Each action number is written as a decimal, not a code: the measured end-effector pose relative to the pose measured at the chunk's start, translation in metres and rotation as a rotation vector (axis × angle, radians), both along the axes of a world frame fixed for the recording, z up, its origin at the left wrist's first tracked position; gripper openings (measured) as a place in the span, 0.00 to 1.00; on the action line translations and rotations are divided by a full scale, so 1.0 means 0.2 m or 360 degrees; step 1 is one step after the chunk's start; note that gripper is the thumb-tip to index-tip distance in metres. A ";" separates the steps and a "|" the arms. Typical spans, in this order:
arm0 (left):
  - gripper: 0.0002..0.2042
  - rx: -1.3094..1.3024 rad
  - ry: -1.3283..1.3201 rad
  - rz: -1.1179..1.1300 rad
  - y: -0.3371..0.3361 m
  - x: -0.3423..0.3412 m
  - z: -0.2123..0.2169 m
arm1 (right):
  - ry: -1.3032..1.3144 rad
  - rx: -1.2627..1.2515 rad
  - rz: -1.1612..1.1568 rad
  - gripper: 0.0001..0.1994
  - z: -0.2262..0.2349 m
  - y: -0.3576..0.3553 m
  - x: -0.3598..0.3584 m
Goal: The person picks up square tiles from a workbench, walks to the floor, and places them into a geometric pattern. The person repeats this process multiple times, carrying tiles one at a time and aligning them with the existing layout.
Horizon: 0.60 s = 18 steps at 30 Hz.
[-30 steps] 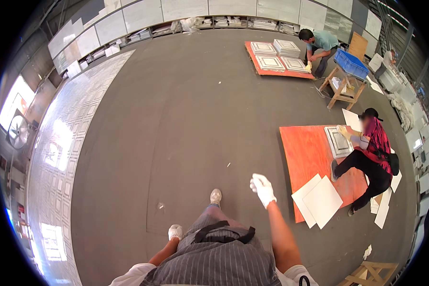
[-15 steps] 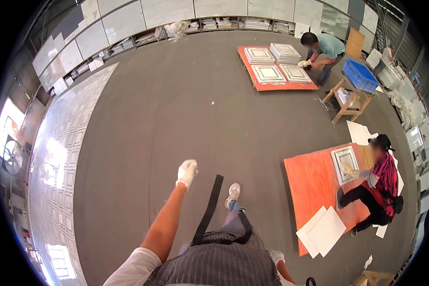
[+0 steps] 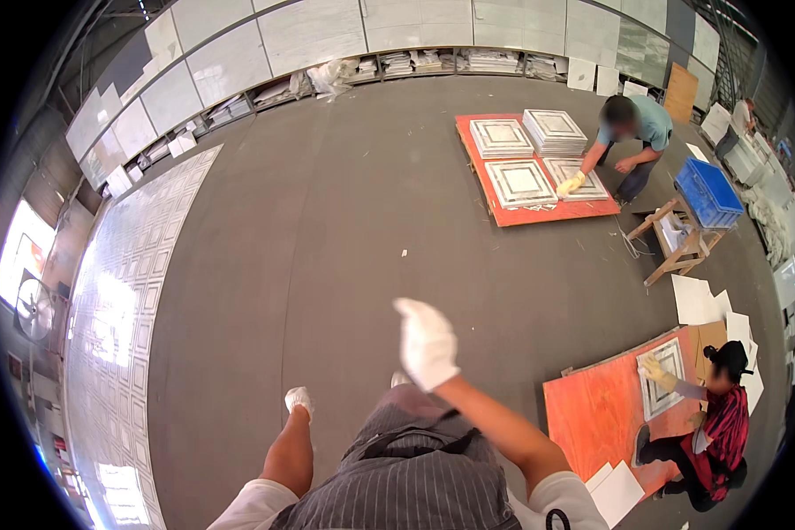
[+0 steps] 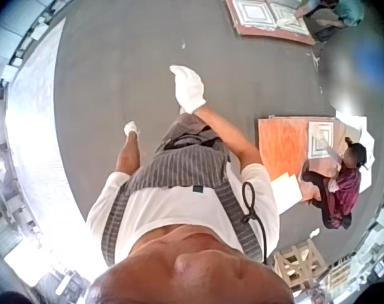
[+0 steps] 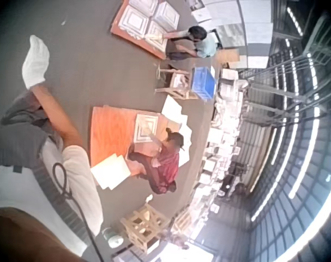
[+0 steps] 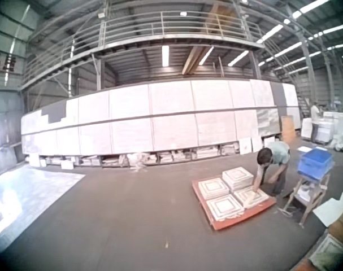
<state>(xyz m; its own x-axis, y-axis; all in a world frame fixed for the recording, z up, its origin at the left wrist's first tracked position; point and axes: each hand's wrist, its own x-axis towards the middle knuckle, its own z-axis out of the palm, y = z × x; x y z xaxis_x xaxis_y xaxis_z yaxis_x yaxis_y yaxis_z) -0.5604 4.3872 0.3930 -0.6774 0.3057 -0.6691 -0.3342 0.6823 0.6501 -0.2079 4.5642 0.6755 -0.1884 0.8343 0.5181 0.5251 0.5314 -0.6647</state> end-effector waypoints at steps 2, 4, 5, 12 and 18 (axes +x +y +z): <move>0.05 0.0089 -0.0013 0.0136 0.36 -0.11 -0.01 | 0.0231 0.0445 0.0416 0.16 0.17 0.14 -0.28; 0.05 0.0211 -0.0075 0.0161 0.91 -0.15 0.02 | 0.0407 0.0521 0.0602 0.18 0.24 0.28 -0.50; 0.04 0.0281 -0.0103 0.0213 1.13 -0.20 0.01 | 0.0475 0.0601 0.0684 0.19 0.25 0.34 -0.60; 0.08 0.0676 -0.0239 0.0085 3.02 -0.04 0.29 | 0.0615 0.0630 0.0769 0.23 0.35 1.27 -0.85; 0.14 0.0811 -0.0217 0.0029 3.85 -0.02 0.61 | 0.0846 0.0388 0.0967 0.20 0.48 1.83 -0.99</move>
<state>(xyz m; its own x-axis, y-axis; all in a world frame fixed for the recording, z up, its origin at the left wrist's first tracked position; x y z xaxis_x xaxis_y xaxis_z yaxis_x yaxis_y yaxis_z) -0.5642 5.1579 0.5148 -0.6028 0.6043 -0.5209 -0.4479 0.2840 0.8478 -0.4060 4.9294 0.7717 -0.2482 0.5200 0.8173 -0.2488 0.7811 -0.5726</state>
